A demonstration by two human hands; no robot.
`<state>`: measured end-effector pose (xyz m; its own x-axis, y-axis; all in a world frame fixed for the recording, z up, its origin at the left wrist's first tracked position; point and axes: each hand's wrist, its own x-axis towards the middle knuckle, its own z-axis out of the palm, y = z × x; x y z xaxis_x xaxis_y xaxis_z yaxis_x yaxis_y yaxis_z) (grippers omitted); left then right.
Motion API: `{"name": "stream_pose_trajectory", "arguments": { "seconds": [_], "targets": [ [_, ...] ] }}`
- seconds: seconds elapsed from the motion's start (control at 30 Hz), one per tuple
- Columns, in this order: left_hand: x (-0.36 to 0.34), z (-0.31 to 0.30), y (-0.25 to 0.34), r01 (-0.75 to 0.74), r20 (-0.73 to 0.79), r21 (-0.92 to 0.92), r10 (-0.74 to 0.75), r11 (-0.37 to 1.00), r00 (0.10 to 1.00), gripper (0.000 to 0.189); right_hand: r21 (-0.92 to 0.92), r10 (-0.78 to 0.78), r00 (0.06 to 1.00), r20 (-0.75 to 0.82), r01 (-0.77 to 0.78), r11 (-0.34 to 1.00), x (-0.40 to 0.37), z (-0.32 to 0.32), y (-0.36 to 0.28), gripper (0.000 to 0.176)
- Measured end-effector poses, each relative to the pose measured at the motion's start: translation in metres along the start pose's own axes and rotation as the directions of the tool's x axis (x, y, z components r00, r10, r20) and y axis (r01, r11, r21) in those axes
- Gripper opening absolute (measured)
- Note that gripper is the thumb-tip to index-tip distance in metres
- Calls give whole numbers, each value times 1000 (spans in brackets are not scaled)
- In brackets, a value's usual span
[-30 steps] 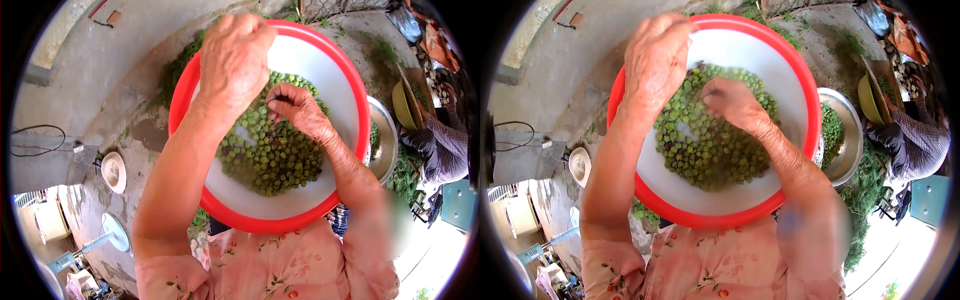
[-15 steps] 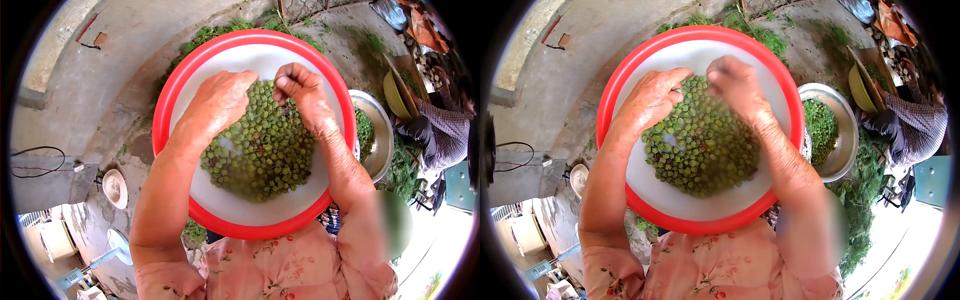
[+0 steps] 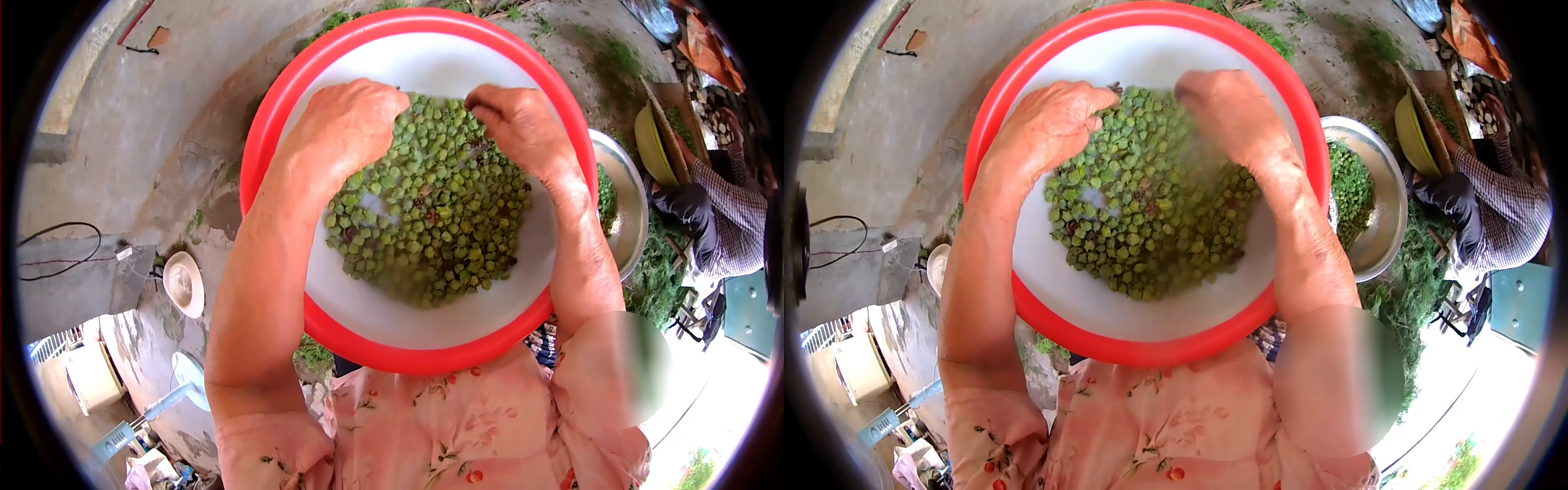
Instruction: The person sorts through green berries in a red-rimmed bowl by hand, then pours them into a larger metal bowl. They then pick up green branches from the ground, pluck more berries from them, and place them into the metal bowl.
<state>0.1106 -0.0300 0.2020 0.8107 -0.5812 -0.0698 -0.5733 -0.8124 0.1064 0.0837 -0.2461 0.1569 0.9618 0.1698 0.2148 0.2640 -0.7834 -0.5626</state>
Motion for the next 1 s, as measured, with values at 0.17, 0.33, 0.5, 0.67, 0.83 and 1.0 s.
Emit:
{"name": "stream_pose_trajectory", "arguments": {
  "seconds": [0.17,0.33,0.5,0.67,0.83,1.0],
  "targets": [
    [-10,2,-2,-31,-128,-178,8,983,992,27,286,-197,962,191,138,948,-2,33,3,13],
    [-1,-1,-4,33,-33,-201,-40,979,999,27,396,-247,968,42,211,894,-6,62,-15,13],
    [-1,0,-3,49,-35,-83,-52,995,998,26,183,-354,935,8,347,920,-13,83,-26,14],
    [1,0,-2,75,35,-61,-73,995,997,27,112,-348,937,-35,349,930,-12,95,-30,14],
    [-1,5,-6,47,-34,-131,-52,990,998,15,341,-206,978,16,188,921,-9,85,-31,10],
    [0,-10,4,81,59,-193,-71,978,996,12,584,-7,998,70,-35,811,-3,61,-21,10]
  ]
}}
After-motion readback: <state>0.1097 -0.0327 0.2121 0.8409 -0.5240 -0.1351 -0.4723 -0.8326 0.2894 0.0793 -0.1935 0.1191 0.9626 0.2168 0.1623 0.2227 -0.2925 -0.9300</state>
